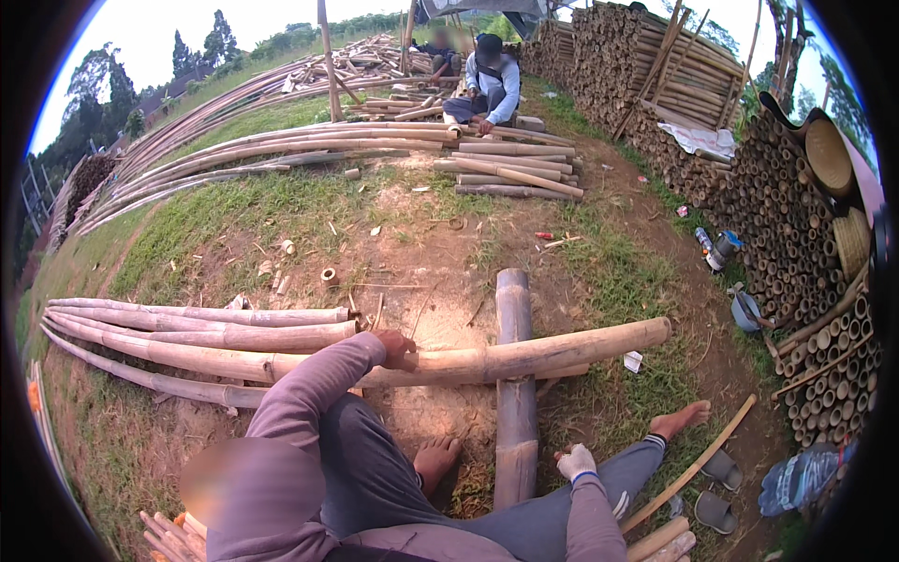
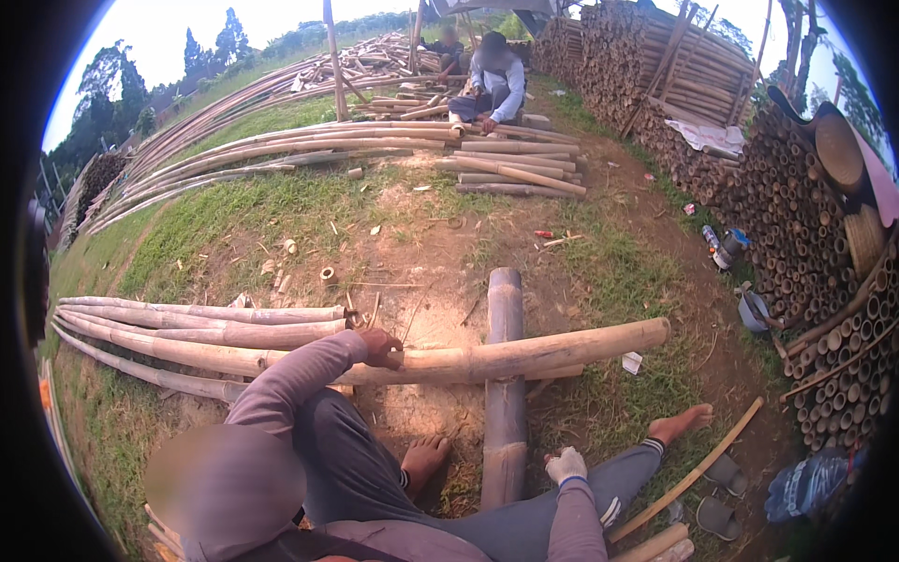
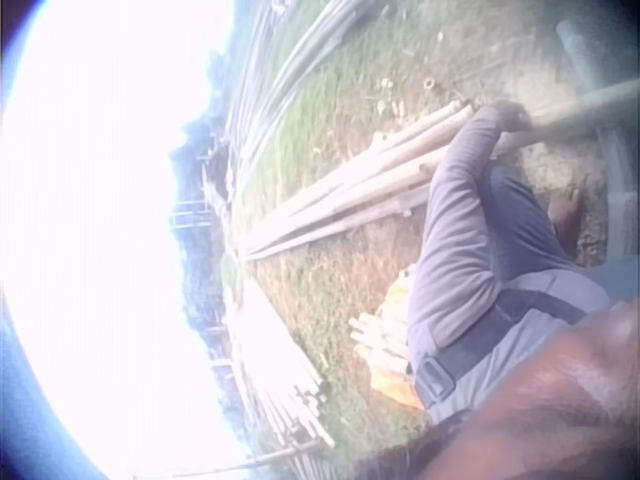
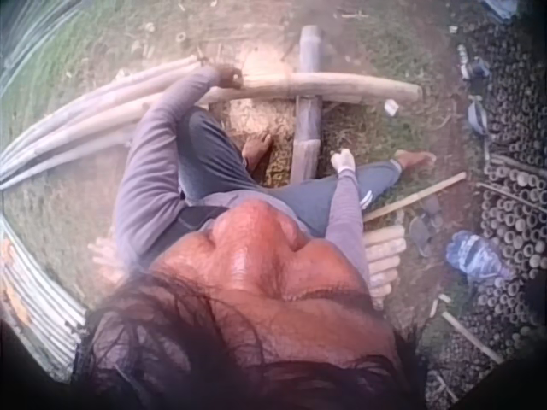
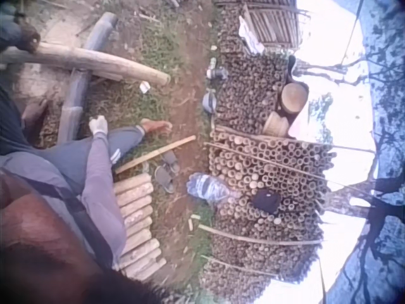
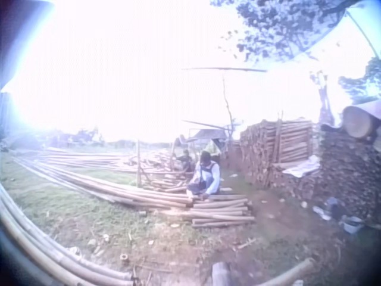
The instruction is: The person sits on the ground and uses a hand saw to cut a long bamboo pole resting on a support log. The person holds the bamboo with one hand and saws with the other, producing sawdust as the cut progresses.
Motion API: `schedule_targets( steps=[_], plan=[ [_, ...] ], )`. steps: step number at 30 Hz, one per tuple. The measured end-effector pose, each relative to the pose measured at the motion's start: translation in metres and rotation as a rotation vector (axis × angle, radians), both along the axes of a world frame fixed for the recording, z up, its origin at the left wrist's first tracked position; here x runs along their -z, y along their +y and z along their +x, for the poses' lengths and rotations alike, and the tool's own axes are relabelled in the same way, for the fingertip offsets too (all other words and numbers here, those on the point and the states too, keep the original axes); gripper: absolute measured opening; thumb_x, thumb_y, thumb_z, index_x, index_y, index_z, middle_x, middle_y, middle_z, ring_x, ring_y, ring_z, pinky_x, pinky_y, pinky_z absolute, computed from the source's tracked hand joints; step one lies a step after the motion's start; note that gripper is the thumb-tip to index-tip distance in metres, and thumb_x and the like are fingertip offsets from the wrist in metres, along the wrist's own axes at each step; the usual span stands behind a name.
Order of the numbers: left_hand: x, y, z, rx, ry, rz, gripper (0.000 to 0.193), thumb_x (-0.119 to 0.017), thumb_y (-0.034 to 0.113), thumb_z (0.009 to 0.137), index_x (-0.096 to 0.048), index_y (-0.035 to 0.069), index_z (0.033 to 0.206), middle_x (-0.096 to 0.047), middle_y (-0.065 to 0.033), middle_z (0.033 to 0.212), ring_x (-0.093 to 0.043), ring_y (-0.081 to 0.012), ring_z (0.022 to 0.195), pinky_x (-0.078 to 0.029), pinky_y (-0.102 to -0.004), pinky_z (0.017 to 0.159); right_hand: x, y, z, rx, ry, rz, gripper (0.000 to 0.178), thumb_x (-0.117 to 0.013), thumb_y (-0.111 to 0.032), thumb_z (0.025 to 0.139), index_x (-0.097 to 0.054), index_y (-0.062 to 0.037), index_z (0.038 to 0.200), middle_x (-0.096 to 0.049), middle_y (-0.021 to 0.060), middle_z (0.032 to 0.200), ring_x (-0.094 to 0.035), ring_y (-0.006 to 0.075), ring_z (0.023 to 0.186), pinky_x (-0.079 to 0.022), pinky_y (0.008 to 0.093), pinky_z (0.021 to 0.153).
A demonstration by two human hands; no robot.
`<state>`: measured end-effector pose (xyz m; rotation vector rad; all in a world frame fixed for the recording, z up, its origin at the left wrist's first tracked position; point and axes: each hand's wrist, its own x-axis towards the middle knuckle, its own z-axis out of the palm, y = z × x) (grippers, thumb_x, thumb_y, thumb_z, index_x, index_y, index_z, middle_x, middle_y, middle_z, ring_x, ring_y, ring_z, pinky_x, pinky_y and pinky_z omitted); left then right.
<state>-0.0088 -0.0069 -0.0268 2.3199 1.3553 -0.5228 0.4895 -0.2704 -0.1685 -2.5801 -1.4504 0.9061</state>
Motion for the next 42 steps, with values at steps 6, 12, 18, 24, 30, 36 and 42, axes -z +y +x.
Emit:
schedule_targets(
  steps=[6,12,18,24,30,36,42],
  plan=[
    [-0.002,-0.001,0.002,0.000,-0.009,0.011,0.080,-0.074,0.073,0.087,-0.068,0.017,0.143,-0.075,-0.0208,0.128,-0.069,-0.0414,0.123,-0.053,-0.0495,0.106,0.005,-0.002,0.002,0.002,0.005,0.023,0.053,-0.082,-0.039,0.089,-0.077,-0.0039,0.128,-0.074,0.0248,0.130,-0.069,0.0398,0.127,-0.055,0.0483,0.108],
    [0.010,0.003,-0.003,0.006,-0.022,0.018,0.078,-0.074,0.072,0.087,-0.069,0.016,0.142,-0.075,-0.0204,0.128,-0.070,-0.0403,0.122,-0.054,-0.0488,0.105,0.007,-0.001,0.004,-0.033,0.008,0.028,0.053,-0.083,-0.038,0.088,-0.077,-0.0034,0.128,-0.074,0.0249,0.130,-0.069,0.0396,0.126,-0.055,0.0480,0.108],
    [-0.001,0.000,0.000,0.016,-0.038,0.018,0.078,-0.073,0.072,0.087,-0.069,0.017,0.142,-0.075,-0.0204,0.128,-0.070,-0.0413,0.122,-0.054,-0.0489,0.105,0.011,-0.003,0.005,-0.019,0.001,0.106,0.048,-0.085,-0.039,0.086,-0.081,-0.0033,0.117,-0.076,0.0272,0.121,-0.071,0.0423,0.120,-0.056,0.0485,0.104],
    [0.003,0.002,-0.001,0.036,-0.026,0.012,0.078,-0.072,0.073,0.087,-0.069,0.017,0.142,-0.075,-0.0212,0.128,-0.070,-0.0417,0.122,-0.054,-0.0494,0.105,0.009,-0.003,0.003,-0.017,0.014,0.106,0.049,-0.087,-0.038,0.085,-0.081,-0.0025,0.118,-0.075,0.0275,0.124,-0.070,0.0413,0.122,-0.056,0.0477,0.106],
    [0.000,-0.002,0.001,0.003,-0.001,0.003,0.078,-0.072,0.075,0.087,-0.069,0.020,0.142,-0.075,-0.0210,0.128,-0.070,-0.0413,0.122,-0.054,-0.0498,0.105,0.006,-0.003,0.003,0.003,0.023,0.060,0.050,-0.088,-0.037,0.084,-0.080,-0.0022,0.120,-0.075,0.0283,0.123,-0.071,0.0418,0.121,-0.056,0.0480,0.105],
    [0.009,0.004,0.001,0.016,-0.007,0.015,0.079,-0.071,0.076,0.087,-0.068,0.019,0.142,-0.076,-0.0199,0.128,-0.070,-0.0409,0.123,-0.053,-0.0507,0.105,0.012,-0.002,0.008,-0.011,0.012,0.036,0.053,-0.084,-0.039,0.088,-0.078,-0.0033,0.126,-0.074,0.0258,0.129,-0.069,0.0404,0.126,-0.055,0.0479,0.107],
    [0.005,-0.002,-0.008,0.008,0.003,-0.007,0.083,-0.070,0.077,0.088,-0.067,0.015,0.144,-0.075,-0.0210,0.128,-0.070,-0.0417,0.122,-0.053,-0.0516,0.105,0.011,0.003,0.002,-0.037,0.007,0.042,0.051,-0.084,-0.038,0.088,-0.078,-0.0035,0.125,-0.074,0.0274,0.127,-0.070,0.0407,0.123,-0.056,0.0480,0.105]
  ],
)
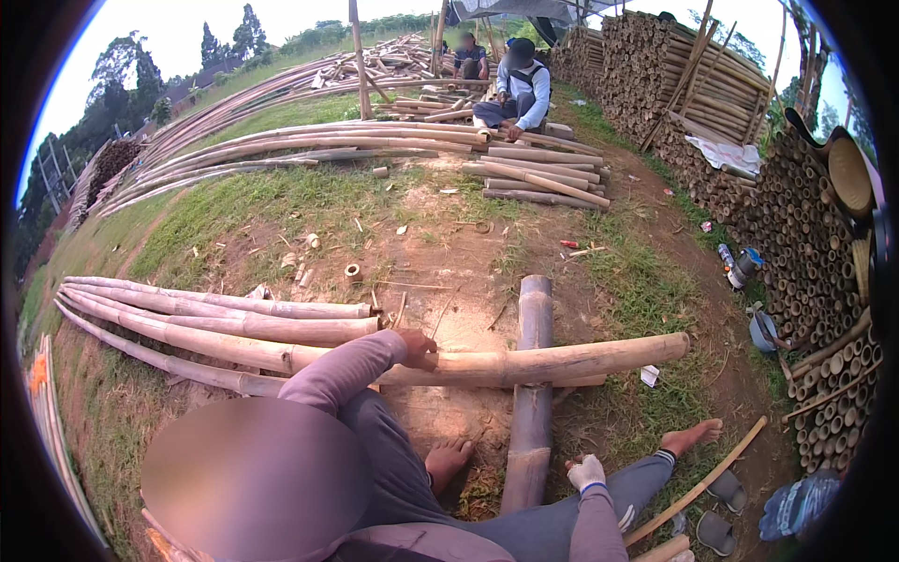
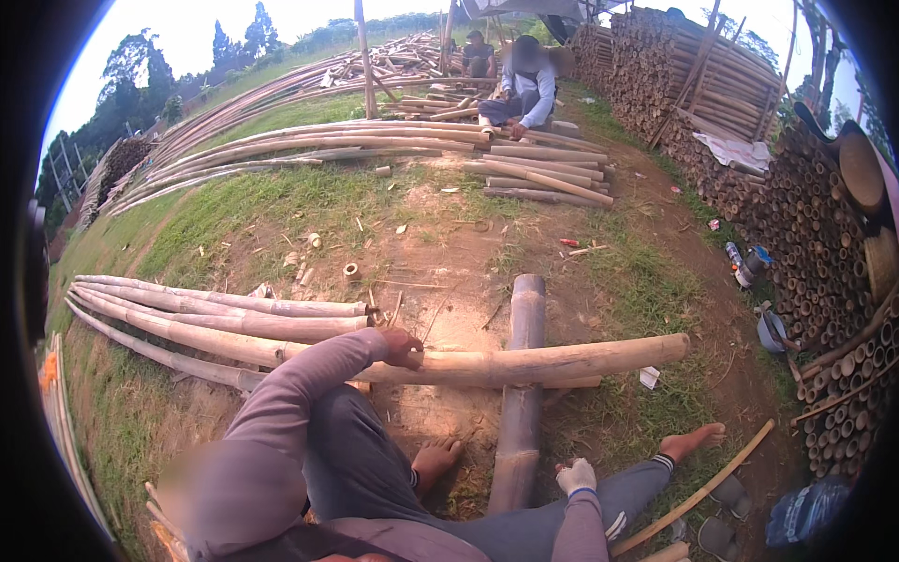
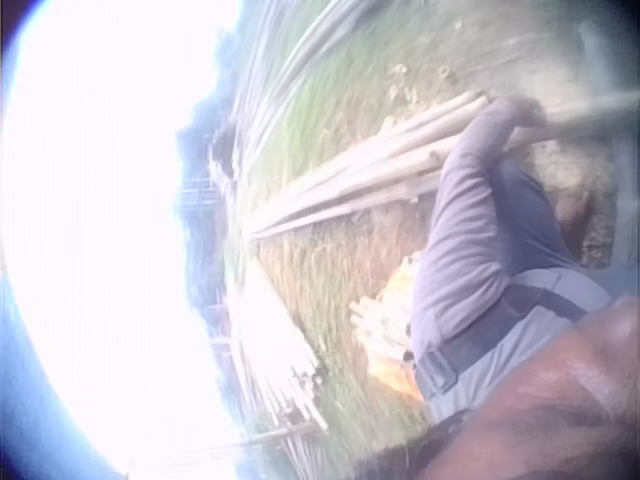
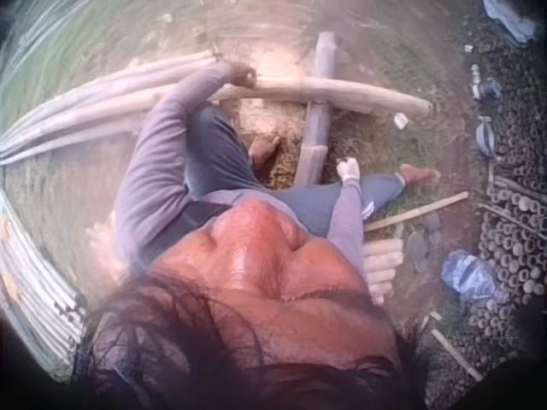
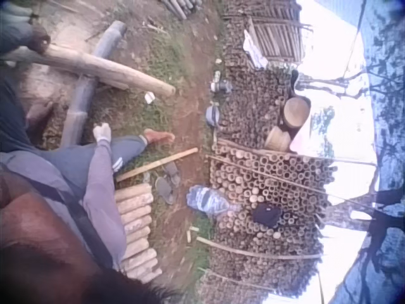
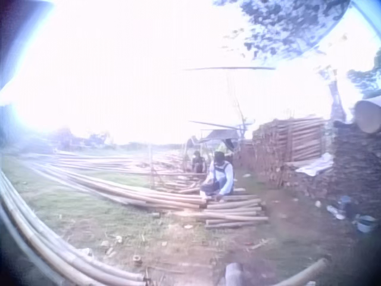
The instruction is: The person sits on the ground and uses a hand saw to cut a long bamboo pole resting on a support log. The person holds the bamboo with one hand and saws with the other, producing sawdust as the cut progresses.
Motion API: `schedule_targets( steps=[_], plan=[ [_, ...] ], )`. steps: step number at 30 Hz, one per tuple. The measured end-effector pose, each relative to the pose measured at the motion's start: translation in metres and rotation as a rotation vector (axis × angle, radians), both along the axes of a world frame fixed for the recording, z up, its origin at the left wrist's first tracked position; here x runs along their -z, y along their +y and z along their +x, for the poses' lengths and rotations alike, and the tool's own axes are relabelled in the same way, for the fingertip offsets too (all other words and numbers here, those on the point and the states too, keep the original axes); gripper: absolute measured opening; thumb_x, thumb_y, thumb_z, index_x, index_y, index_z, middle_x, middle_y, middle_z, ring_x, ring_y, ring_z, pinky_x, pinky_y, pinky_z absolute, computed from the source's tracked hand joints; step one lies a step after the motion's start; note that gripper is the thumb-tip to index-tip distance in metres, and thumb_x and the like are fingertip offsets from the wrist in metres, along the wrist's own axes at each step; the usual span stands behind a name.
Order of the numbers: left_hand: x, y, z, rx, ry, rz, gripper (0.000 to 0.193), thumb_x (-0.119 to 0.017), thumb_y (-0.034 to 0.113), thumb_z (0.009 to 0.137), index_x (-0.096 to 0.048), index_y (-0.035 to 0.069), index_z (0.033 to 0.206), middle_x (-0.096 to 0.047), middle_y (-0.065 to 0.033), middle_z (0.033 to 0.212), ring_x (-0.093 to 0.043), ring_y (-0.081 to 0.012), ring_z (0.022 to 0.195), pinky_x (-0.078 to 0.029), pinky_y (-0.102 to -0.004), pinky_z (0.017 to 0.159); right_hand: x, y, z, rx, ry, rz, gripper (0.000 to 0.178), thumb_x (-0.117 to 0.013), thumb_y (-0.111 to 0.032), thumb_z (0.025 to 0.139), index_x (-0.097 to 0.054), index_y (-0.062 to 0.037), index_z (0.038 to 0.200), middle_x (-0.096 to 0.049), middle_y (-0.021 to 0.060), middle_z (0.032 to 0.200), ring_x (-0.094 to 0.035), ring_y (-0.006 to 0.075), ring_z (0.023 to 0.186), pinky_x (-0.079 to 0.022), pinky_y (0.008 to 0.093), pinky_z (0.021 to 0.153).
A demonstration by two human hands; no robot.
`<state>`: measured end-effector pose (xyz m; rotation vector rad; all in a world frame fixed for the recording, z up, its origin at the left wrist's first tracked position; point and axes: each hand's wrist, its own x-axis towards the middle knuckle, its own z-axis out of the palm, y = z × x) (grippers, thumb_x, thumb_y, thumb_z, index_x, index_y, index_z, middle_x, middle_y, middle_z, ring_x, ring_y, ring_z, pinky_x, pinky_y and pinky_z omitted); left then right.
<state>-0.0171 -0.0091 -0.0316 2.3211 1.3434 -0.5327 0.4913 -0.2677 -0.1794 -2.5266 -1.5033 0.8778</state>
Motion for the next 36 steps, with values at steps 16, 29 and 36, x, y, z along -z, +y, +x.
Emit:
schedule_targets(
  steps=[16,29,36],
  plan=[
    [-0.002,0.001,0.013,-0.001,-0.020,0.005,0.074,-0.075,0.067,0.087,-0.069,0.015,0.140,-0.076,-0.0190,0.124,-0.070,-0.0413,0.119,-0.054,-0.0509,0.102,0.066,-0.008,0.031,0.001,0.011,0.159,0.042,-0.086,-0.024,0.089,-0.074,0.0045,0.118,-0.078,0.0273,0.103,-0.075,0.0405,0.102,-0.057,0.0468,0.091],
    [-0.012,0.003,0.015,-0.007,0.015,-0.022,0.074,-0.073,0.067,0.089,-0.068,0.015,0.140,-0.074,-0.0207,0.128,-0.069,-0.0419,0.122,-0.054,-0.0519,0.104,0.036,-0.009,0.017,0.003,0.033,0.104,0.038,-0.085,-0.026,0.087,-0.078,0.0015,0.112,-0.076,0.0292,0.111,-0.073,0.0461,0.111,-0.057,0.0506,0.094],
    [-0.003,0.003,-0.013,0.014,-0.069,-0.019,0.082,-0.071,0.072,0.091,-0.064,0.011,0.144,-0.073,-0.0245,0.130,-0.068,-0.0439,0.124,-0.053,-0.0509,0.105,-0.042,-0.006,0.005,0.163,-0.048,0.582,0.038,-0.077,-0.025,0.094,-0.074,-0.0008,0.122,-0.076,0.0180,0.093,-0.074,0.0350,0.089,-0.056,0.0473,0.078]
  ],
)
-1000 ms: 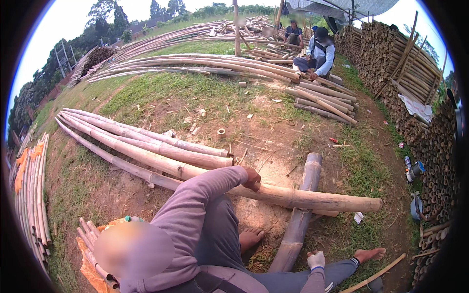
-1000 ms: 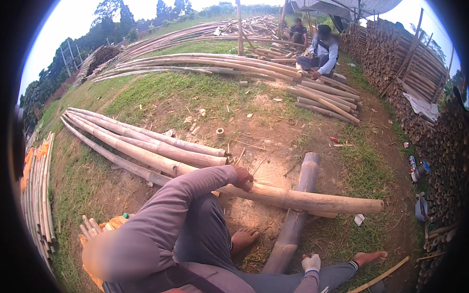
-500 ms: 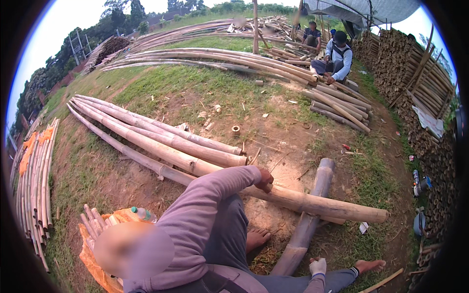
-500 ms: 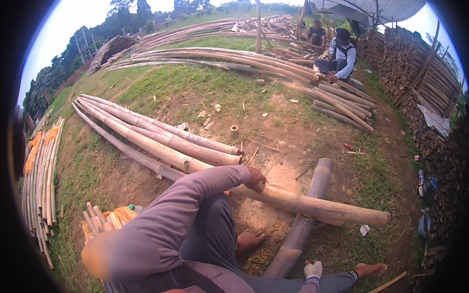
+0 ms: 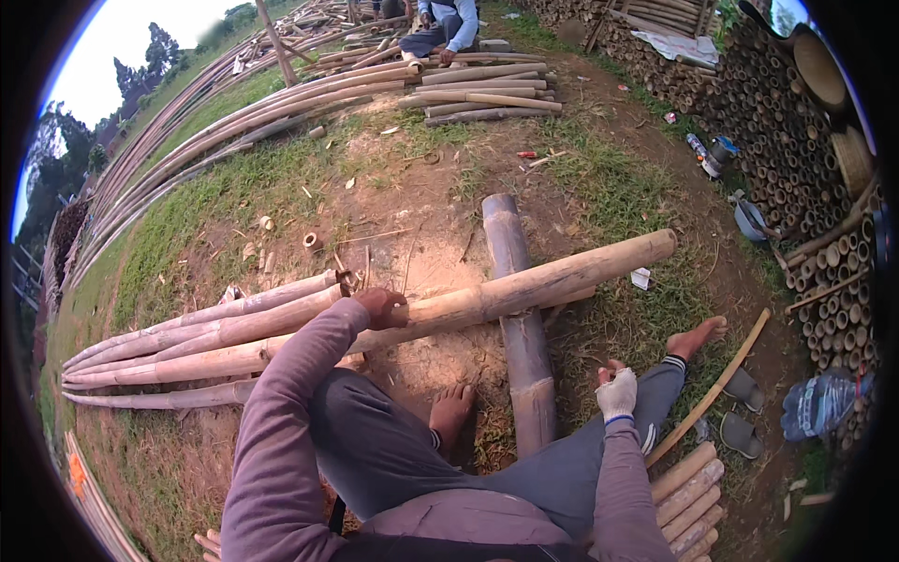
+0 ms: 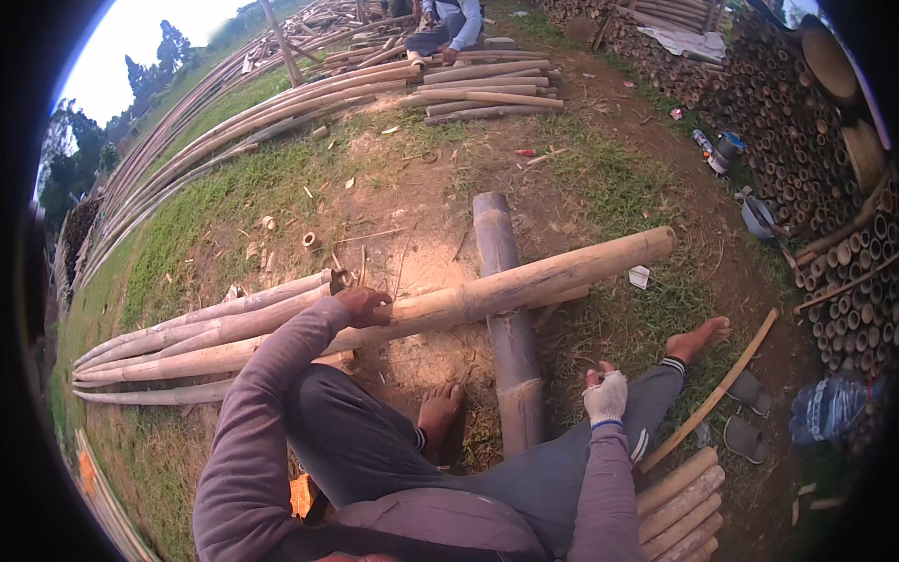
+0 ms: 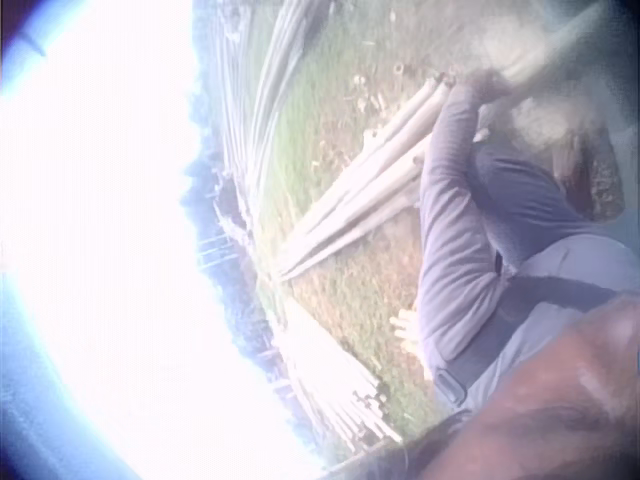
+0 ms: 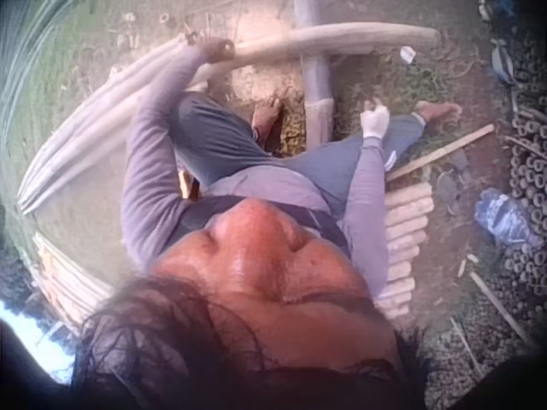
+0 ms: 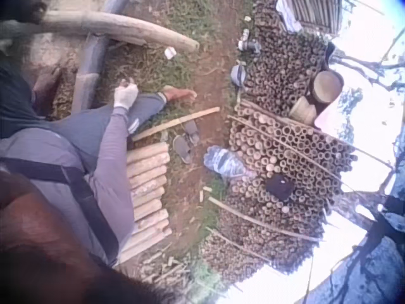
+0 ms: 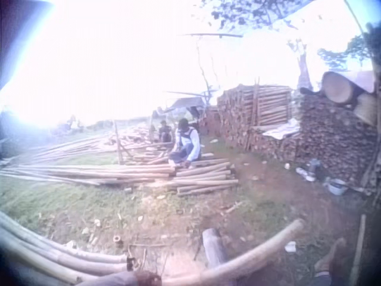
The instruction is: The person sits on the ground and uses a hand saw to cut a long bamboo pole resting on a support log. The person holds the bamboo with one hand and saws with the other, producing sawdust as the cut progresses.
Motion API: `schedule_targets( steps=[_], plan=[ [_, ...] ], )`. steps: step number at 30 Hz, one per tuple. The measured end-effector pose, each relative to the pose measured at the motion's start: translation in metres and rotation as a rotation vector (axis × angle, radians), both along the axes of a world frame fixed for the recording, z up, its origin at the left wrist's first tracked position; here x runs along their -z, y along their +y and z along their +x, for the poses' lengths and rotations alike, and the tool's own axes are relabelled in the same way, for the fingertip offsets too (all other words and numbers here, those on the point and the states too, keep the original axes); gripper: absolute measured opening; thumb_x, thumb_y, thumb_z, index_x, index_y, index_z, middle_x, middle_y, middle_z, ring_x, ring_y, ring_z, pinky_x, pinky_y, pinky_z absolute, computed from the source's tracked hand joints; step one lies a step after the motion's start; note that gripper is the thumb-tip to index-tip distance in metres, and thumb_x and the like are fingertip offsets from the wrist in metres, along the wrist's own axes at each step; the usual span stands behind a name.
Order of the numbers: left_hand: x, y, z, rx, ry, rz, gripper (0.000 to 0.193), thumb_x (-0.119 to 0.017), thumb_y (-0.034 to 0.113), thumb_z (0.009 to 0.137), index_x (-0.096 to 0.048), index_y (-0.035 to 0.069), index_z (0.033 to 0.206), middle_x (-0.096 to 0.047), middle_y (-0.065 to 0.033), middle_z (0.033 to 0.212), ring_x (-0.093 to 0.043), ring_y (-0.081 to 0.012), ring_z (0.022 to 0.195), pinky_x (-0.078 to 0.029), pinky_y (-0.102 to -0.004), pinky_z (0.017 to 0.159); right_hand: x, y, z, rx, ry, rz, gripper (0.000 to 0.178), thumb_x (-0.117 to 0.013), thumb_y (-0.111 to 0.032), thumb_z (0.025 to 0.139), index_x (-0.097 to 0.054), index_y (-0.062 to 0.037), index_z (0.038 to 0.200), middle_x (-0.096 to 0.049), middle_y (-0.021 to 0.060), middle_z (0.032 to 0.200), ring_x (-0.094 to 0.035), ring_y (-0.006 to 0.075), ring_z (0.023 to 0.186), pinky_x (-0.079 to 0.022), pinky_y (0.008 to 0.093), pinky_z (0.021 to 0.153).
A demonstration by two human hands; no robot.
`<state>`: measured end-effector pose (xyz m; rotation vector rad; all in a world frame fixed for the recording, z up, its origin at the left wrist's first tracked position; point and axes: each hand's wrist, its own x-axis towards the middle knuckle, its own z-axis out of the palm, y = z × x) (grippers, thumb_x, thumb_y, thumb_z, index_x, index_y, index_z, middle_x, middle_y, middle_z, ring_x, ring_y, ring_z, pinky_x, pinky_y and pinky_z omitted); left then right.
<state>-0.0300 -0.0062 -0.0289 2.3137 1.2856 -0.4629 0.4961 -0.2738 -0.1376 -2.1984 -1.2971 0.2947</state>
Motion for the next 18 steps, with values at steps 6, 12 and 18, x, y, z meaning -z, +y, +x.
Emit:
schedule_targets(
  steps=[6,12,18],
  plan=[
    [-0.008,-0.003,0.020,-0.069,-0.049,-0.063,0.089,-0.071,0.074,0.089,-0.059,0.011,0.151,-0.071,-0.0252,0.136,-0.067,-0.0434,0.129,-0.052,-0.0504,0.111,-0.046,-0.115,0.054,0.540,-0.083,0.216,0.029,-0.073,-0.024,0.101,-0.071,-0.0021,0.119,-0.072,0.0160,0.103,-0.070,0.0287,0.091,-0.055,0.0437,0.081],
    [-0.004,-0.009,0.001,-0.124,0.008,-0.103,0.095,-0.074,0.072,0.088,-0.055,0.009,0.155,-0.068,-0.0262,0.142,-0.065,-0.0433,0.134,-0.051,-0.0483,0.114,-0.017,-0.196,0.028,0.749,0.153,-0.177,0.018,-0.070,-0.009,0.095,-0.075,0.0030,0.109,-0.075,0.0239,0.093,-0.076,0.0391,0.090,-0.057,0.0486,0.080],
    [-0.009,0.006,0.032,-0.026,-0.043,-0.108,0.107,-0.083,0.070,0.079,-0.049,0.009,0.160,-0.063,-0.0267,0.149,-0.060,-0.0414,0.141,-0.048,-0.0471,0.118,0.246,-0.359,0.048,0.666,0.147,-0.730,0.028,-0.056,-0.022,0.102,-0.074,-0.0015,0.107,-0.076,0.0276,0.108,-0.074,0.0430,0.109,-0.058,0.0526,0.089]
  ],
)
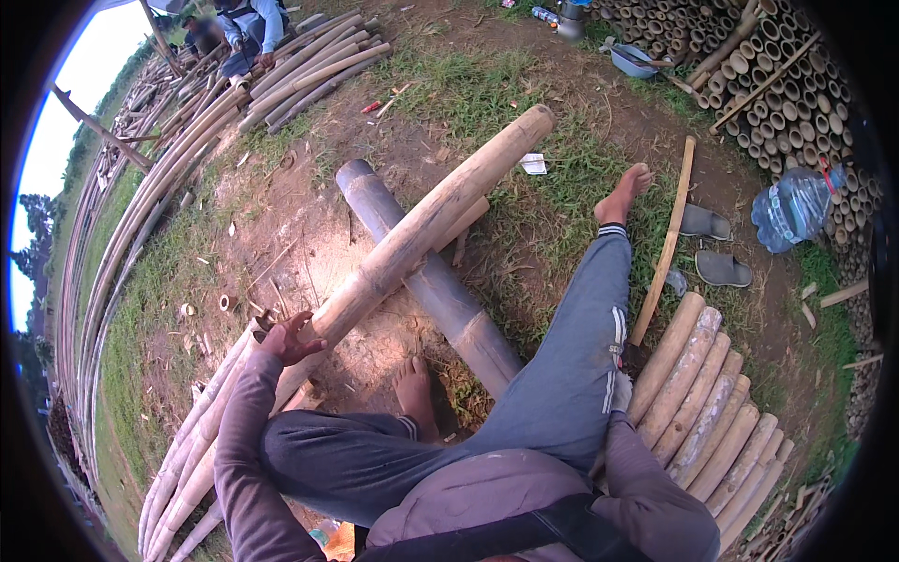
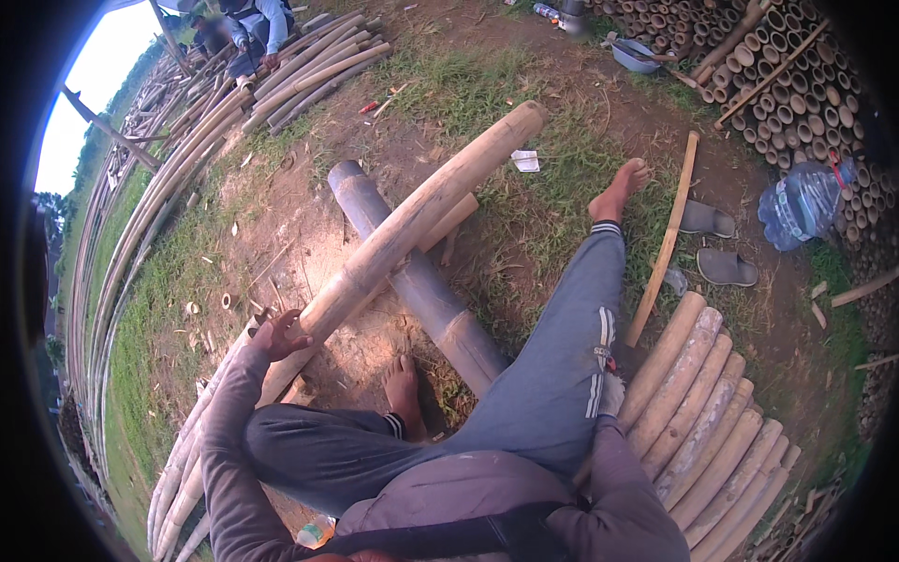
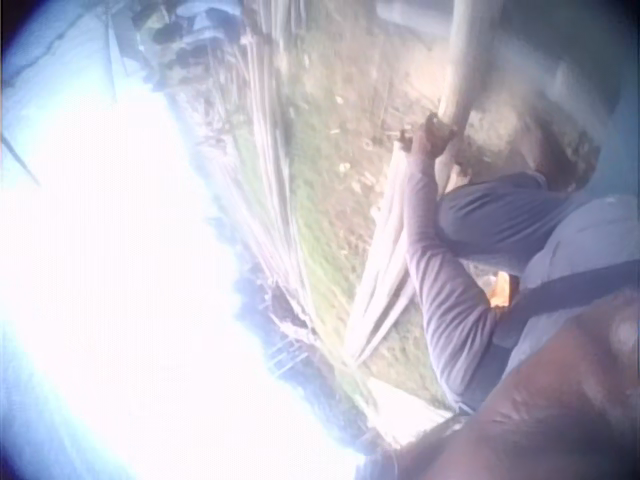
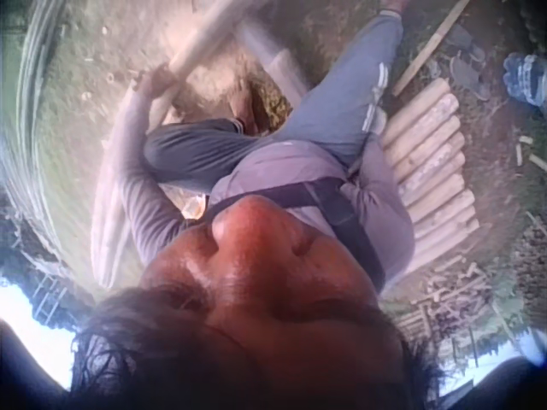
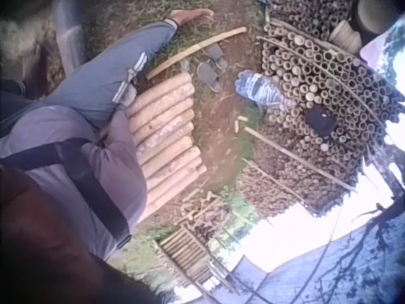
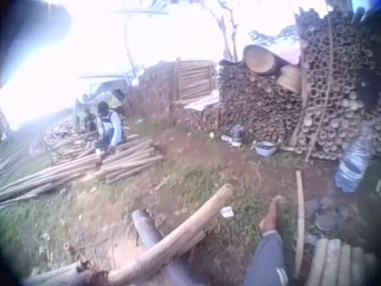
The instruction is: The person sits on the ground and uses a hand saw to cut a long bamboo pole resting on a support log. The person holds the bamboo with one hand and saws with the other, producing sawdust as the cut progresses.
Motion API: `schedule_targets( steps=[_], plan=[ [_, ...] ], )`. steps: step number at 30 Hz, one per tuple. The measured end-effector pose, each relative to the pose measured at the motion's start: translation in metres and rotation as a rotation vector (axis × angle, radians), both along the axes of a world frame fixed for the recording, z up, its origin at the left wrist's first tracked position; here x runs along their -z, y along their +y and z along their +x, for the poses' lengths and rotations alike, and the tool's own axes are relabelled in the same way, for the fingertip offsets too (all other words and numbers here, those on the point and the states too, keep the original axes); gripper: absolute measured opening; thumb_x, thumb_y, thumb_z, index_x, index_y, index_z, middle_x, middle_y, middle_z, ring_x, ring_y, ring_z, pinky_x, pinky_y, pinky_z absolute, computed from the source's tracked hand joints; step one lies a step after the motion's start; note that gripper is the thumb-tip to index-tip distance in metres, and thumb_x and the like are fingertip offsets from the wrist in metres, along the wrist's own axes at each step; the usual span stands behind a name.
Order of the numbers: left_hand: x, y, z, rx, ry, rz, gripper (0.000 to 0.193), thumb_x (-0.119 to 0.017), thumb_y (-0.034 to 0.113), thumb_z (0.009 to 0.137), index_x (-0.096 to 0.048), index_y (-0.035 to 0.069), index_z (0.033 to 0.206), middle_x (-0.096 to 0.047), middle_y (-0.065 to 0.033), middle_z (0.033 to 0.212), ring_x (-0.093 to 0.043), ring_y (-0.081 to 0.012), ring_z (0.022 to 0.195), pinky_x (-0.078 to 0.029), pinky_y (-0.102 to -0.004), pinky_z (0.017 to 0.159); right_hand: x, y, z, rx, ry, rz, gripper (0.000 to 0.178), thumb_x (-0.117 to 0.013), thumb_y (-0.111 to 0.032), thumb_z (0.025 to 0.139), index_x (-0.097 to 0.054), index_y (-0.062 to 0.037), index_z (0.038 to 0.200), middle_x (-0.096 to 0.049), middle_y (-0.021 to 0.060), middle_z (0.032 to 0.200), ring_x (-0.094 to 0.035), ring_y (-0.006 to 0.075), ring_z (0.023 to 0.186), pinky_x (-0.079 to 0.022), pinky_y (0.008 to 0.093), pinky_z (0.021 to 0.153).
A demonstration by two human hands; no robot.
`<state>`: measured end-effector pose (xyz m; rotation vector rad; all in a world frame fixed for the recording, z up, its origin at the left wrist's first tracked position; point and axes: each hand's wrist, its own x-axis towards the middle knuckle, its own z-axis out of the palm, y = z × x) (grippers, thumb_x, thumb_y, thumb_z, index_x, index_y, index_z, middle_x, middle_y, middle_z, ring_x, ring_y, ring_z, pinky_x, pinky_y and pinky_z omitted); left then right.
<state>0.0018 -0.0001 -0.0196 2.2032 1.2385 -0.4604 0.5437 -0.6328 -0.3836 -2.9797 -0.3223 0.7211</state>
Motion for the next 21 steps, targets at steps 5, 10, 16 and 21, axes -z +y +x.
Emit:
schedule_targets(
  steps=[5,10,16,21],
  plan=[
    [0.016,-0.017,-0.035,-0.100,0.111,-0.031,0.111,-0.083,0.071,0.079,-0.046,0.007,0.162,-0.061,-0.0286,0.151,-0.059,-0.0424,0.142,-0.046,-0.0477,0.120,-0.059,0.078,-0.003,0.034,0.042,0.035,0.043,-0.049,-0.038,0.106,-0.064,-0.0035,0.128,-0.065,0.0243,0.130,-0.062,0.0388,0.125,-0.049,0.0502,0.103],
    [0.003,-0.012,-0.011,-0.038,0.150,0.036,0.105,-0.077,0.074,0.081,-0.049,0.011,0.161,-0.064,-0.0272,0.147,-0.061,-0.0437,0.137,-0.047,-0.0483,0.117,-0.135,0.253,0.114,0.255,-0.231,0.682,0.061,-0.046,-0.050,0.107,-0.039,-0.0038,0.147,-0.040,0.0210,0.152,-0.038,0.0329,0.143,-0.031,0.0460,0.117],
    [0.008,-0.003,0.004,0.015,0.092,0.028,0.102,-0.076,0.075,0.081,-0.051,0.012,0.159,-0.066,-0.0256,0.143,-0.064,-0.0420,0.133,-0.049,-0.0483,0.113,-0.226,0.426,0.204,0.410,-0.418,1.389,0.092,-0.041,-0.064,0.108,-0.010,-0.0041,0.170,-0.009,0.0172,0.178,-0.009,0.0259,0.165,-0.009,0.0408,0.134],
    [0.008,-0.022,-0.032,-0.045,0.078,0.051,0.101,-0.076,0.074,0.081,-0.052,0.012,0.157,-0.068,-0.0256,0.138,-0.065,-0.0426,0.130,-0.050,-0.0487,0.111,-0.268,0.455,0.140,0.225,-0.171,1.006,0.099,-0.033,-0.067,0.110,0.022,-0.0087,0.169,0.029,0.0097,0.178,0.024,0.0203,0.164,0.016,0.0406,0.133]
  ],
)
